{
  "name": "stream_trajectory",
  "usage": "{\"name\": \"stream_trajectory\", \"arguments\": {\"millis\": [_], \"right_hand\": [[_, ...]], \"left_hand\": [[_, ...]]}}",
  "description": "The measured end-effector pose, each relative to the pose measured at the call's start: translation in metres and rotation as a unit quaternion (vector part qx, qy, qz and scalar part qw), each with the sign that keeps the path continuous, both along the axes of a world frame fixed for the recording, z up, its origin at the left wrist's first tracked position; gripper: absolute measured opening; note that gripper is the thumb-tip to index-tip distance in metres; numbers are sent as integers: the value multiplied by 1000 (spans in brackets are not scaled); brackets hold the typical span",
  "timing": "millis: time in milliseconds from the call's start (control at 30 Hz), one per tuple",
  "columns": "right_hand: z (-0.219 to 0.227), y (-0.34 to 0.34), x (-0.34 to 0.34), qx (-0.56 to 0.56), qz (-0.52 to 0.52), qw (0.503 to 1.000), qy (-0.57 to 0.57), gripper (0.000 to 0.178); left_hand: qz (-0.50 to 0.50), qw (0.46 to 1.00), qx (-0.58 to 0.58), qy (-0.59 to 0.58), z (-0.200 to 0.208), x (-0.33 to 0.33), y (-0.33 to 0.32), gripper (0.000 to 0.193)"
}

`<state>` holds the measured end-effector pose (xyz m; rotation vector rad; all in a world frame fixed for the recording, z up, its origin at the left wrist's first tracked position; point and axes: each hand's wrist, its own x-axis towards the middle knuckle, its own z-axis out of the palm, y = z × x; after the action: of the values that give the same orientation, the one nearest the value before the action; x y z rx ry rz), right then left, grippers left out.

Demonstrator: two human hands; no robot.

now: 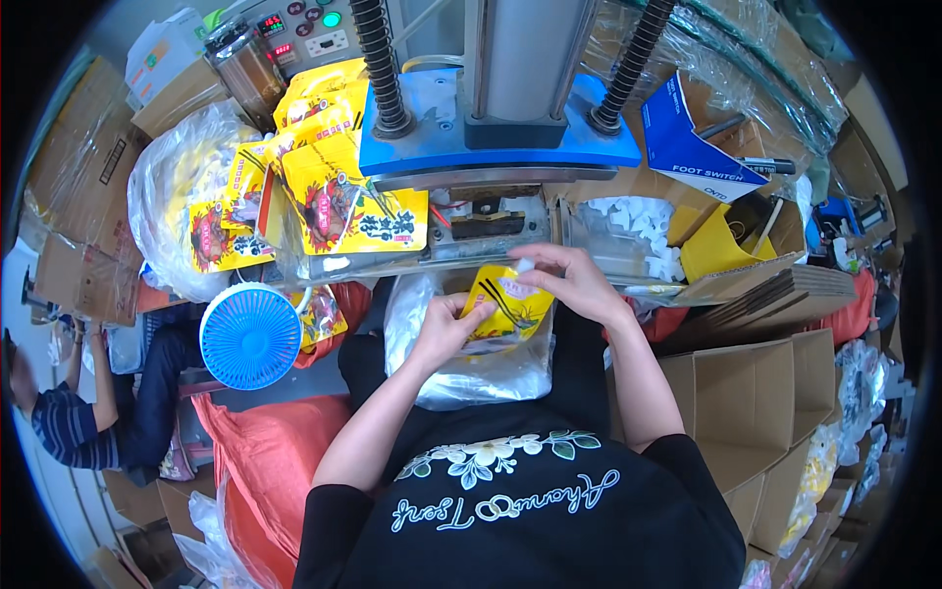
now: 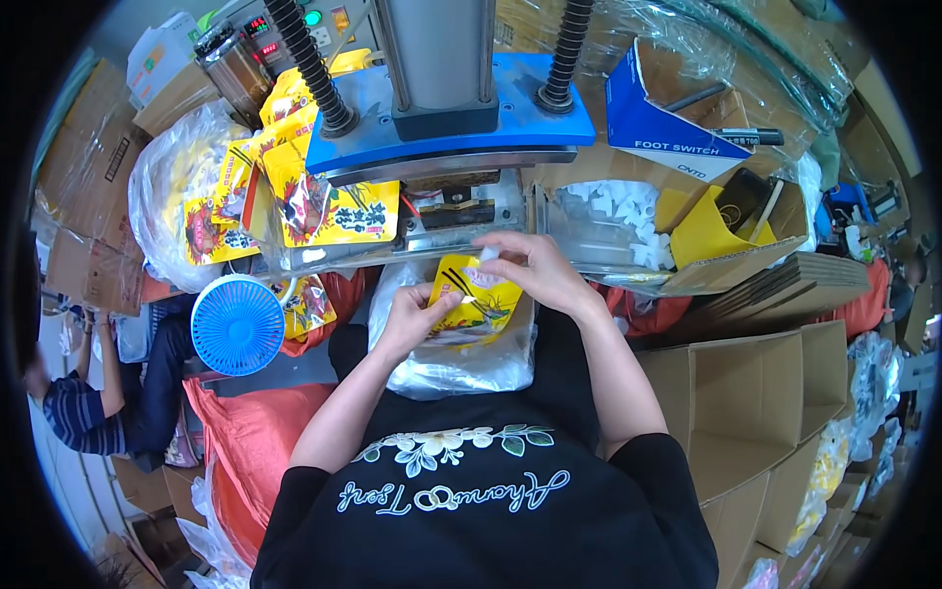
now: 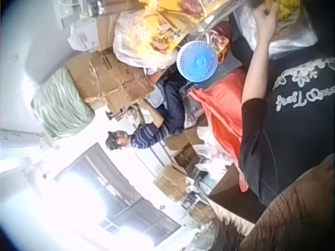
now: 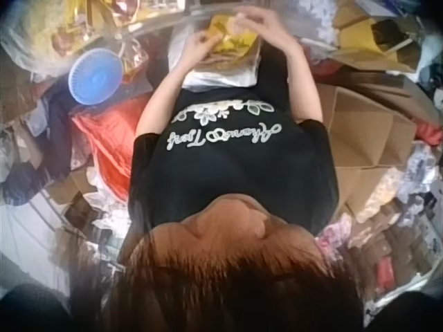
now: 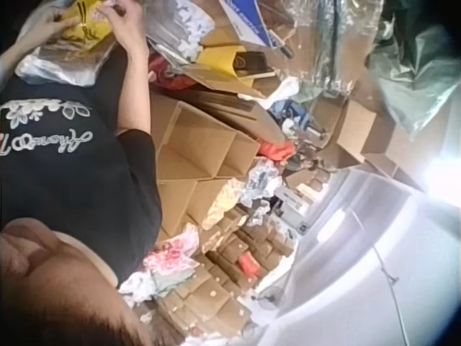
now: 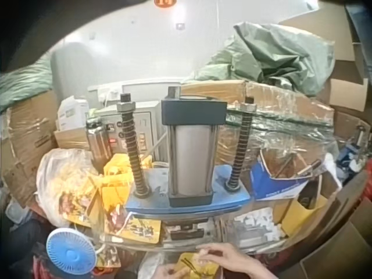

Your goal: Placing small components into yellow bags and sealing them using a mechanical press machine.

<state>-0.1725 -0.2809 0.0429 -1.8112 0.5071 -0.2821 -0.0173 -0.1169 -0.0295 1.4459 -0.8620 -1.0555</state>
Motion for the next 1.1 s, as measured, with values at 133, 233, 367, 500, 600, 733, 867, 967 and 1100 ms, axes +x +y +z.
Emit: {"name": "stream_trajectory", "arguments": {"millis": [133,233,367,500,600,733,867,967,1100], "right_hand": [[3,-7,-6,-188,-114,974,-43,37],[19,-23,-36,-270,-250,927,69,35],[-9,-48,-52,-351,-308,882,68,29],[-46,-72,-43,-426,-288,850,116,28],[-54,-72,-46,-473,-301,821,112,25],[-47,-68,-47,-461,-378,801,50,17],[-48,-72,-54,-482,-346,796,120,15],[-38,-64,-48,-430,-273,845,166,18],[-43,-63,-61,-437,-277,844,141,17]], "left_hand": [[108,988,20,108,22,1,-25,30],[141,978,11,151,21,10,-40,27],[132,959,3,250,20,27,-40,26],[132,965,-23,227,27,31,-33,23],[116,993,-12,-17,40,56,-29,31],[217,811,-48,-541,10,97,0,59],[165,732,-55,-658,1,83,29,64],[164,769,-81,-613,10,110,53,45],[265,906,-173,-282,20,93,43,17]]}}
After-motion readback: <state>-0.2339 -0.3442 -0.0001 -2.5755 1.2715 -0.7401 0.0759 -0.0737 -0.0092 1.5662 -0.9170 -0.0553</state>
